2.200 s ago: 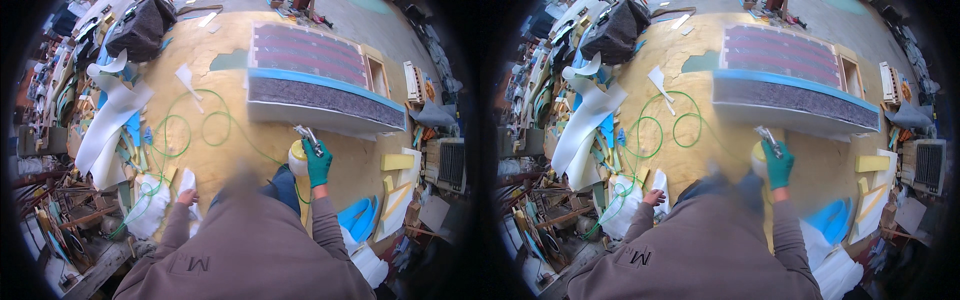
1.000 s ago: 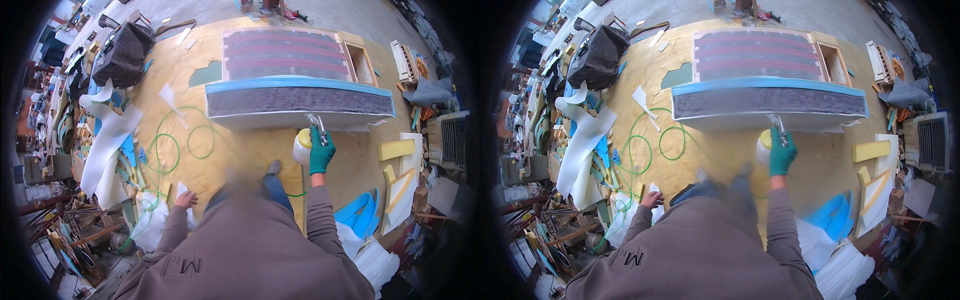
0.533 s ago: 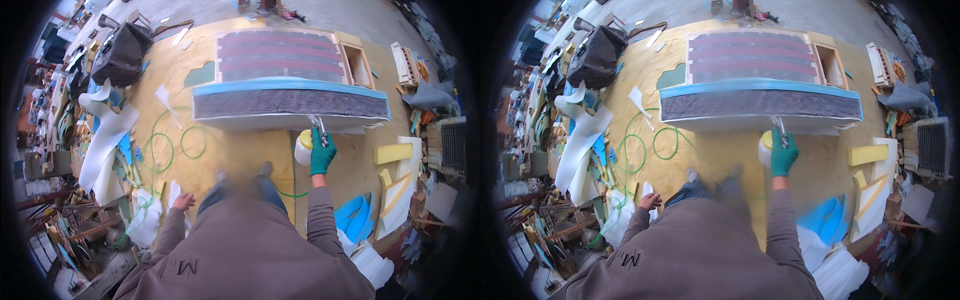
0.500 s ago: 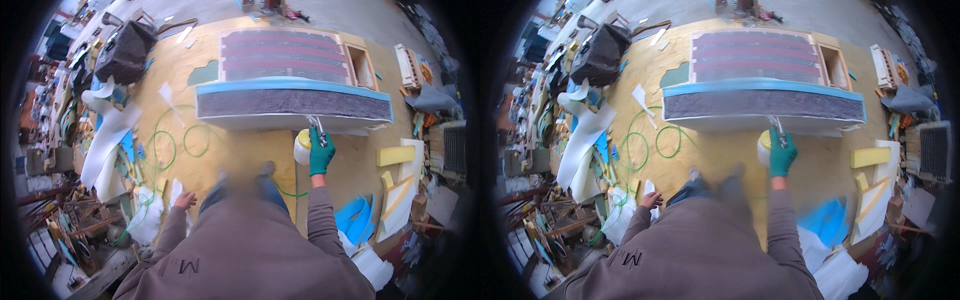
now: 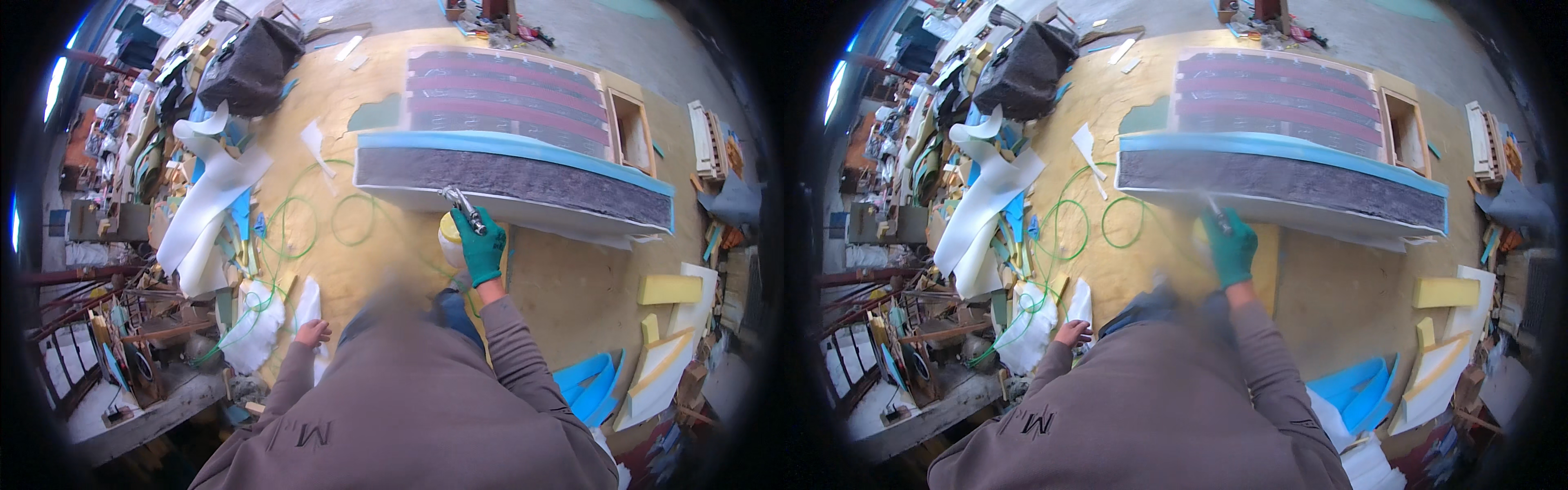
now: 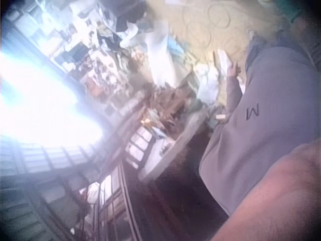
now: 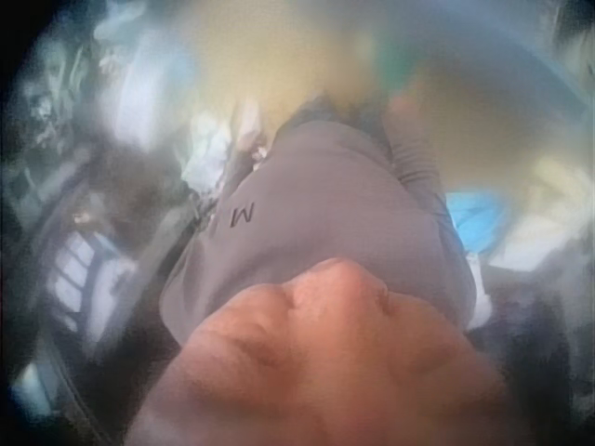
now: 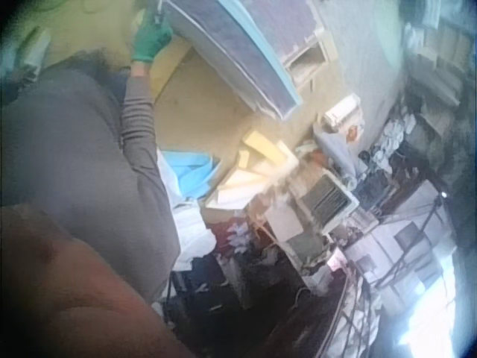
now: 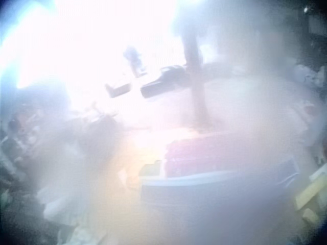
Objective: The person sprays adhesive onto a mesh-covered wooden frame, then places a light blue foam sheet onto the frame and presses it down. They repeat the process by spraying adhesive again and placing a second foam piece. The person works in a cluttered workshop with foam scraps and tools visible.
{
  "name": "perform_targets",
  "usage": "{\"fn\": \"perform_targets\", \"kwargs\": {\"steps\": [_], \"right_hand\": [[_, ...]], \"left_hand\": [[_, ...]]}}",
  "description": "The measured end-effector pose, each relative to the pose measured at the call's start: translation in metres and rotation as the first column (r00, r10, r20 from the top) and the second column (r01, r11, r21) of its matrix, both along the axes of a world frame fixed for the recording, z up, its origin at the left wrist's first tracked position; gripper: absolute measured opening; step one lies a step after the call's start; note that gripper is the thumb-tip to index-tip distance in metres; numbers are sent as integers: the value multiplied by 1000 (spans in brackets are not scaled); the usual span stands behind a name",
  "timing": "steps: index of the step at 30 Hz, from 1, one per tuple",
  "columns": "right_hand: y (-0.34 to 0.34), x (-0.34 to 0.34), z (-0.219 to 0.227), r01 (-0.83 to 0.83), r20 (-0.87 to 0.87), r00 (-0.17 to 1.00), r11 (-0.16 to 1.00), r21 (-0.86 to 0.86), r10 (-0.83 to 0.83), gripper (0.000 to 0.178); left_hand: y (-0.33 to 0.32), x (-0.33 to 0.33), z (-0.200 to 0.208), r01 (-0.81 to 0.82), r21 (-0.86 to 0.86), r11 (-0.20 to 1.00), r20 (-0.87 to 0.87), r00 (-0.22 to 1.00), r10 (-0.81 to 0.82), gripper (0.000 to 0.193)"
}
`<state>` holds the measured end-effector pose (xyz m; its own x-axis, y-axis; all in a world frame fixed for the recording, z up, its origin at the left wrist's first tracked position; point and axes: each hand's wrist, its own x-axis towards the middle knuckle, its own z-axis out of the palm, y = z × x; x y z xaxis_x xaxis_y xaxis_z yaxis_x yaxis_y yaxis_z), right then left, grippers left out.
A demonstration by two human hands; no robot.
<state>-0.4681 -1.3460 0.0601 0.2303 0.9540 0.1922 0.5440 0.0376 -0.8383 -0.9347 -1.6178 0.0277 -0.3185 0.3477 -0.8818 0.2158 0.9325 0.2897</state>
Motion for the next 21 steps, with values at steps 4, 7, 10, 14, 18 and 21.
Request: {"fn": "perform_targets", "kwargs": {"steps": [4,7,10,14,18,21], "right_hand": [[-6,46,-5,179,46,983,982,-63,-176,26],[-17,99,-5,320,-16,945,934,-162,-326,28],[-26,157,-3,493,-91,857,859,-139,-507,29],[-32,240,-3,667,-33,738,736,-111,-674,40],[-43,307,3,748,47,663,661,-61,-747,40],[-48,345,11,801,88,598,596,-55,-796,41]], "left_hand": [[14,1,-13,25,-4,1000,64,998,-25,41],[36,8,-26,124,-31,992,49,991,-123,45],[59,16,-32,187,-10,982,60,981,-187,48],[86,25,-33,224,-10,975,70,972,-223,47],[104,30,-31,244,-17,970,85,967,-242,45],[112,33,-29,251,-9,968,117,962,-248,44]]}}
